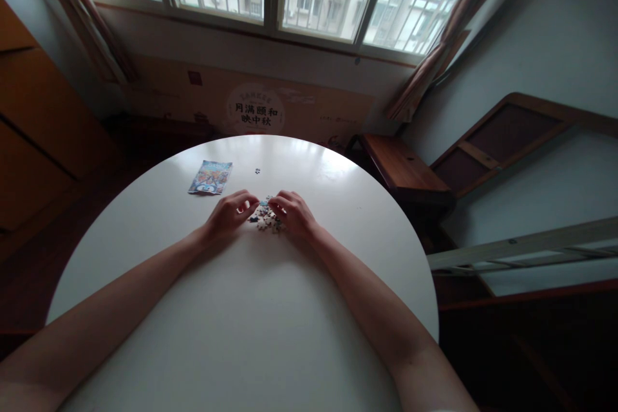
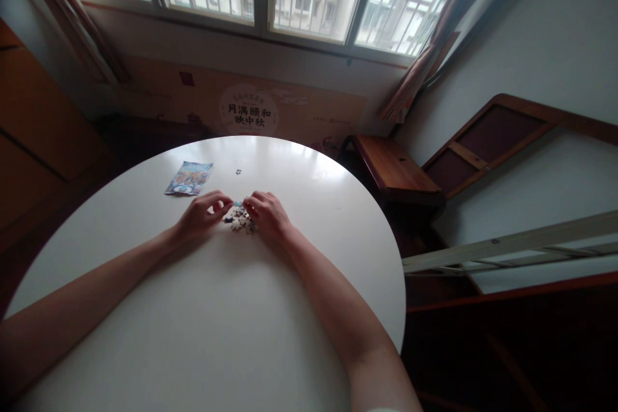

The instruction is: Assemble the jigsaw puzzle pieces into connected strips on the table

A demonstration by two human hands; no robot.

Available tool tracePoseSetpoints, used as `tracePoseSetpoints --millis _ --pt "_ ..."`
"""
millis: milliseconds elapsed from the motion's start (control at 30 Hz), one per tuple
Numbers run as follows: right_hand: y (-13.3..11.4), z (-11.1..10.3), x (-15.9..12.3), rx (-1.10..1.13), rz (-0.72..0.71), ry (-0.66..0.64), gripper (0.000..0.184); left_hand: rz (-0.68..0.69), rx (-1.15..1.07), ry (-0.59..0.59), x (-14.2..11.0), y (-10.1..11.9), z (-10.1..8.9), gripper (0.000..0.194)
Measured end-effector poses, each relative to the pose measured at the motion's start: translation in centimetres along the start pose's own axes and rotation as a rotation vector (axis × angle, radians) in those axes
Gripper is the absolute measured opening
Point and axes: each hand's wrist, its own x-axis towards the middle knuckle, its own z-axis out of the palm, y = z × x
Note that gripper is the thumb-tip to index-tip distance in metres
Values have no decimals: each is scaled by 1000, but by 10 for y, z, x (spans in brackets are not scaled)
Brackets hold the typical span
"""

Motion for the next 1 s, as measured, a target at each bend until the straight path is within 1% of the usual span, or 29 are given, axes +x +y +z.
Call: tracePoseSetpoints --millis 1000 --pt "1 1 0 -1 -1 0 15 11 21 2 0 0 -1 19"
